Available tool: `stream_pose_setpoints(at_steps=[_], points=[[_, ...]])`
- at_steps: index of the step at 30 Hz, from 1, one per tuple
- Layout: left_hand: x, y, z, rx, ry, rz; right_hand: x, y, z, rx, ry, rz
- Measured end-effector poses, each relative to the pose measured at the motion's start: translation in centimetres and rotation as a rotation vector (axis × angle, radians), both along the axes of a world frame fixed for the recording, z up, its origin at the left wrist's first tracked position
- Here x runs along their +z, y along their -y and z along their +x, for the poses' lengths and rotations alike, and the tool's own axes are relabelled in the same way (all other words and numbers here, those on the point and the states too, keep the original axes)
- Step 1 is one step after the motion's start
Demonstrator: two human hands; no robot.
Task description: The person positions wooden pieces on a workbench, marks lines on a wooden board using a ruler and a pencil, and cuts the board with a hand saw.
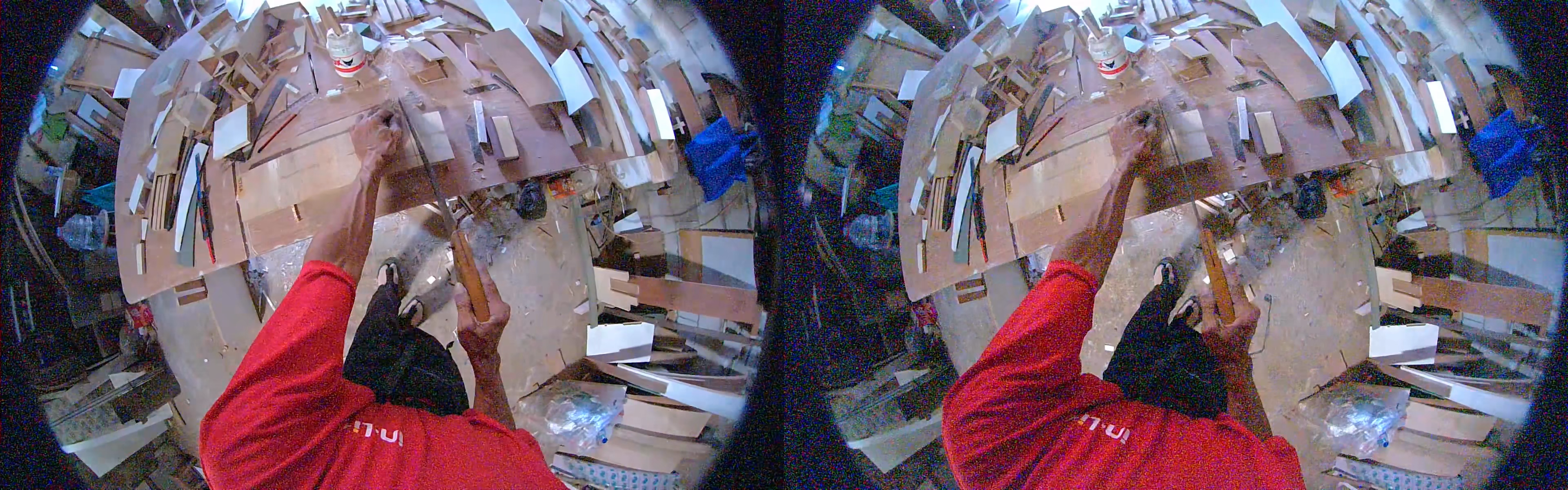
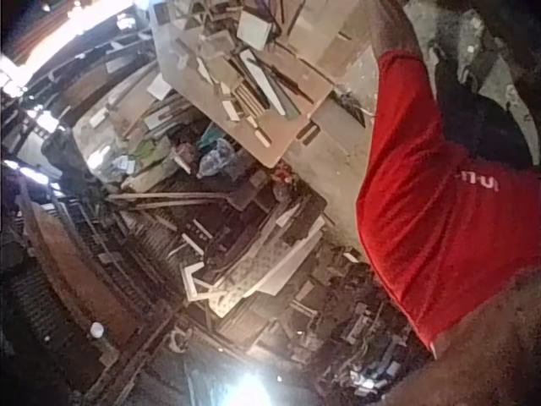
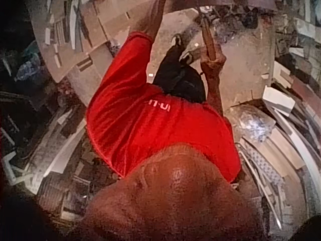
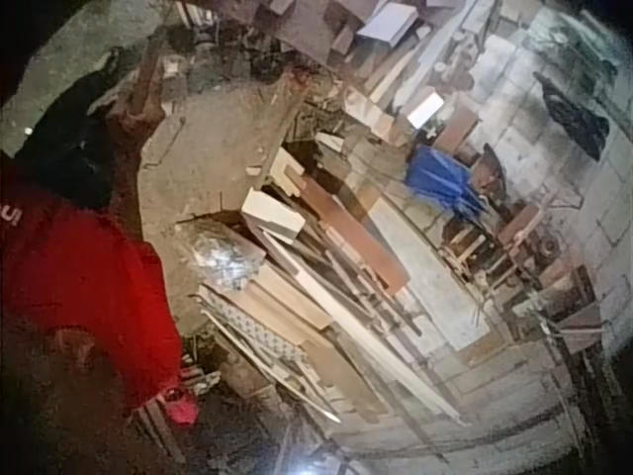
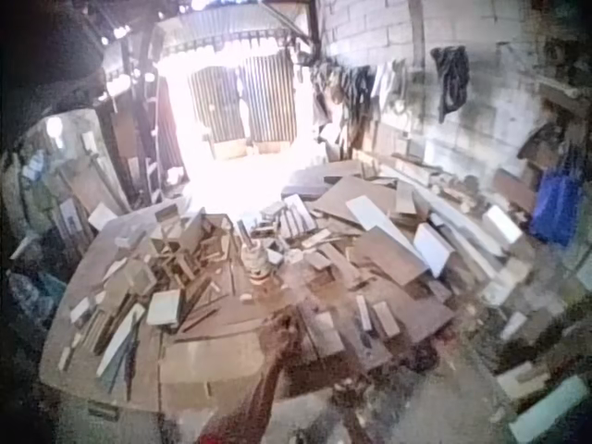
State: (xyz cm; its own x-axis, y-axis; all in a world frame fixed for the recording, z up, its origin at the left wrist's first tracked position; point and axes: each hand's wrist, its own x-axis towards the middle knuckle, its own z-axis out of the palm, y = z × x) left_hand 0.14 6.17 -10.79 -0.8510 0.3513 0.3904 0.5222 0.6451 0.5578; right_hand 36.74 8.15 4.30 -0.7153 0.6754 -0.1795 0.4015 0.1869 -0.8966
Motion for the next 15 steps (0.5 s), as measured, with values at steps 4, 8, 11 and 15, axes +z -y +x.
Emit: stream_pose_setpoints(at_steps=[4,8,11,15], points=[[-0.01,0.16,0.09,-0.008,-0.012,-0.034,-0.18,0.22,-0.11,-0.030,-0.007,-0.024],[0.21,0.14,0.18,0.017,0.018,-0.054,0.15,0.40,-0.24,-0.029,-0.020,0.002],[0.51,0.09,0.41,0.018,0.040,-0.049,0.21,0.35,-0.23,-0.021,0.041,0.002],[0.81,-0.36,0.70,0.048,0.041,-0.027,-0.30,0.48,-0.53,0.006,-0.014,0.101]])
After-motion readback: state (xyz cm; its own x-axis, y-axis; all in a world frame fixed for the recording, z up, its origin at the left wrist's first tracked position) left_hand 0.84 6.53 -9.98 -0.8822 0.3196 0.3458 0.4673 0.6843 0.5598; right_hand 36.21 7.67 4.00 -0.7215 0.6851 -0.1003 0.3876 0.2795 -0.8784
